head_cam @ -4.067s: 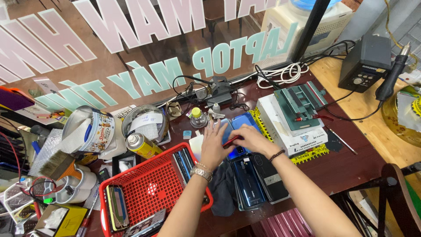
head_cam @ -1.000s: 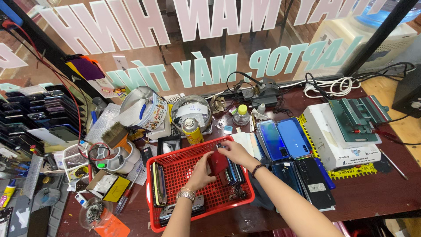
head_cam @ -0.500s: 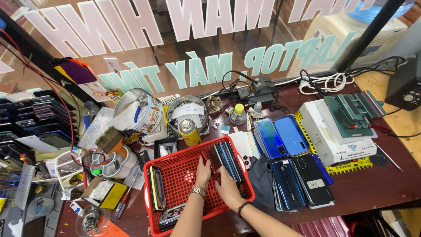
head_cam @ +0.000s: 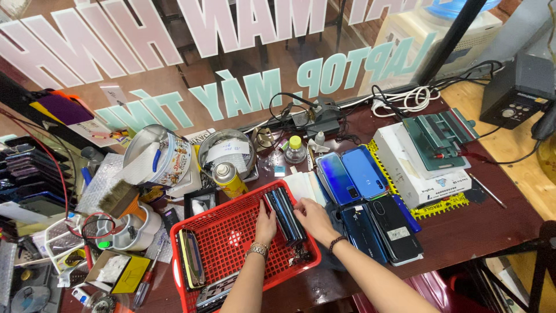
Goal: The person wipes the backs of smartphones one at a time with a dark cloth at a repair-shop counter, then places each cleaned phone into a red plastic basket, working through a pile of phones on the desk.
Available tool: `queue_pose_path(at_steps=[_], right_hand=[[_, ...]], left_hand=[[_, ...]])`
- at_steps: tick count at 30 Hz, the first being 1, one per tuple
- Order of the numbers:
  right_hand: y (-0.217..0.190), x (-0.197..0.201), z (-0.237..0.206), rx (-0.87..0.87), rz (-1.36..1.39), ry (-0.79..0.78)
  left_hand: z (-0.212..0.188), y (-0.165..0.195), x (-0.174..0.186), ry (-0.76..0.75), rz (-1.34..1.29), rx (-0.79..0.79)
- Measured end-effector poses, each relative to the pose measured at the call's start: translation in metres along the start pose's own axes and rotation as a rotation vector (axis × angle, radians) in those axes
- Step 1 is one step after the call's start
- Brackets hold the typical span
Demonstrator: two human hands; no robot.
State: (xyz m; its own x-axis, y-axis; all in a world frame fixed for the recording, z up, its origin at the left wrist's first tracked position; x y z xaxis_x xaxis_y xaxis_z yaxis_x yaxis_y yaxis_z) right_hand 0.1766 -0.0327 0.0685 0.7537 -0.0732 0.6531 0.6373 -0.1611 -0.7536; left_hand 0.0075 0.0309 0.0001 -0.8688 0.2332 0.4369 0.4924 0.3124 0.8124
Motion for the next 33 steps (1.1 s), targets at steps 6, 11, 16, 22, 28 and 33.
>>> queue_pose_path(at_steps=[6,11,16,22,28,33], right_hand=[[0.059,0.055,0.015,0.028,-0.319,0.258],[0.082,0.071,0.019,-0.067,-0.572,0.171],[0.077,0.065,0.020,-0.077,-0.666,0.129],[0.093,0.071,0.031,-0.182,-0.456,0.071],[0.108,0.081,0.042,-0.100,-0.140,0.139],[0.094,0.102,0.045,-0.133,0.100,0.105]], left_hand=[[0.003,-0.015,-0.003,0.114,0.070,0.140],[-0.008,0.008,-0.010,0.374,0.029,-0.090],[-0.021,0.051,-0.044,0.399,0.168,-0.264],[-0.029,0.082,-0.072,0.300,0.123,-0.329],[-0.016,0.086,-0.092,0.093,-0.082,-0.167],[-0.013,0.063,-0.072,0.469,0.098,-0.116]])
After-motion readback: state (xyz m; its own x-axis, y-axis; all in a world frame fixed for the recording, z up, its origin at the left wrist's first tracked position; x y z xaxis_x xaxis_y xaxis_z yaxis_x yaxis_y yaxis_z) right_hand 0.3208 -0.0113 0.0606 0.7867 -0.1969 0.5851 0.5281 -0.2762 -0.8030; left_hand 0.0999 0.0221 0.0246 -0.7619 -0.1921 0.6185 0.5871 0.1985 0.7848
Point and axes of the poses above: each hand's wrist, its own z-axis towards the middle knuckle, its own x-axis out of the back of the hand, y = z × x, the point moved 3 cm from there along z, towards the middle knuckle, and after that the axes turned 7 degrees about x, right-handed, at the moved point
